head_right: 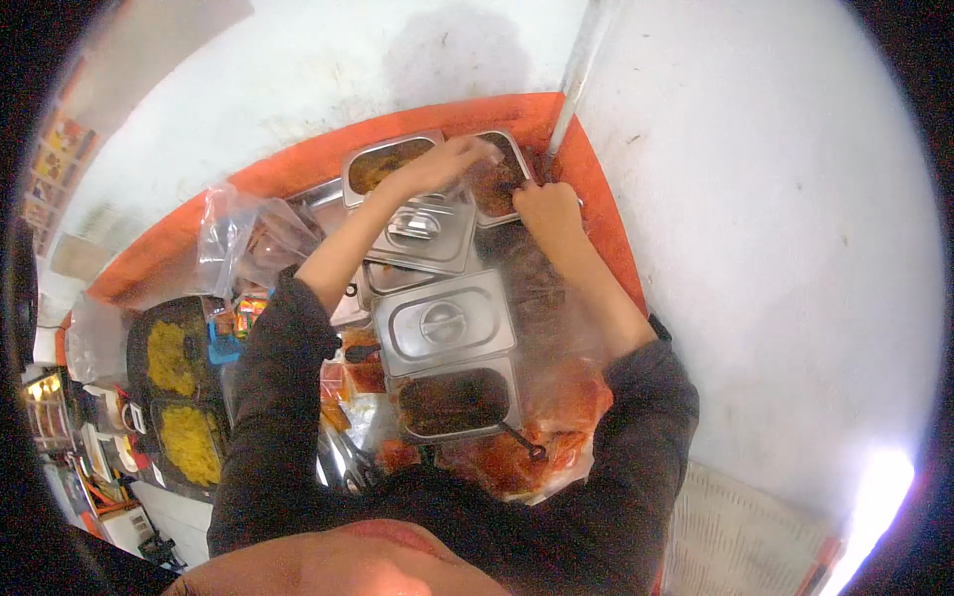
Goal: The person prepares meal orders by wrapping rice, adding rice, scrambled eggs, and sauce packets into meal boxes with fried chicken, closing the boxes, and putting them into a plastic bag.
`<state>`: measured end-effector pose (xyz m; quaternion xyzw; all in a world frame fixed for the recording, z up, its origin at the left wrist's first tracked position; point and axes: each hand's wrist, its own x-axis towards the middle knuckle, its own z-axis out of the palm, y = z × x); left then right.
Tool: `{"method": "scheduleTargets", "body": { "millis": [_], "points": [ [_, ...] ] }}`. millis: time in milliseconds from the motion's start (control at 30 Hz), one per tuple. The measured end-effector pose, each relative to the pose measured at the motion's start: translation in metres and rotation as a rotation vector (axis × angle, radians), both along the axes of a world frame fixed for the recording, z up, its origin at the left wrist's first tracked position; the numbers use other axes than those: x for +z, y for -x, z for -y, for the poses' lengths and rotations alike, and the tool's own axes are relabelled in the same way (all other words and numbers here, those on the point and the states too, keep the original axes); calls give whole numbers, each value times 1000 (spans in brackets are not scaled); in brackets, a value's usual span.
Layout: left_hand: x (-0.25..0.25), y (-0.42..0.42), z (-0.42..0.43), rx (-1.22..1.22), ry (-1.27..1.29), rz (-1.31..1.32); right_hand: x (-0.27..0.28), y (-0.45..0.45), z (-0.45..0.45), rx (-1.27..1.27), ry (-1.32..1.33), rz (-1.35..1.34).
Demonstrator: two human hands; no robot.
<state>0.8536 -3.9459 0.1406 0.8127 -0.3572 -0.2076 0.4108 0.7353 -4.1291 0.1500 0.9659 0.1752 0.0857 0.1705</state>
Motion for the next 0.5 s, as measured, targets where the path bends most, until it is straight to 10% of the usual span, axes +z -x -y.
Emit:
{"method": "scheduleTargets", "body": {
  "millis": [133,200,500],
  "points": [
    [12,13,-43,-187,66,359,21,12,-14,-79,-108,-54],
    [35,17,-61,-119,-130,-98,18,13,-17,-80,-164,-36],
    [56,23,-118,121,6,-170,-7,6,-12,-323,-622,-39]
  ]
}}
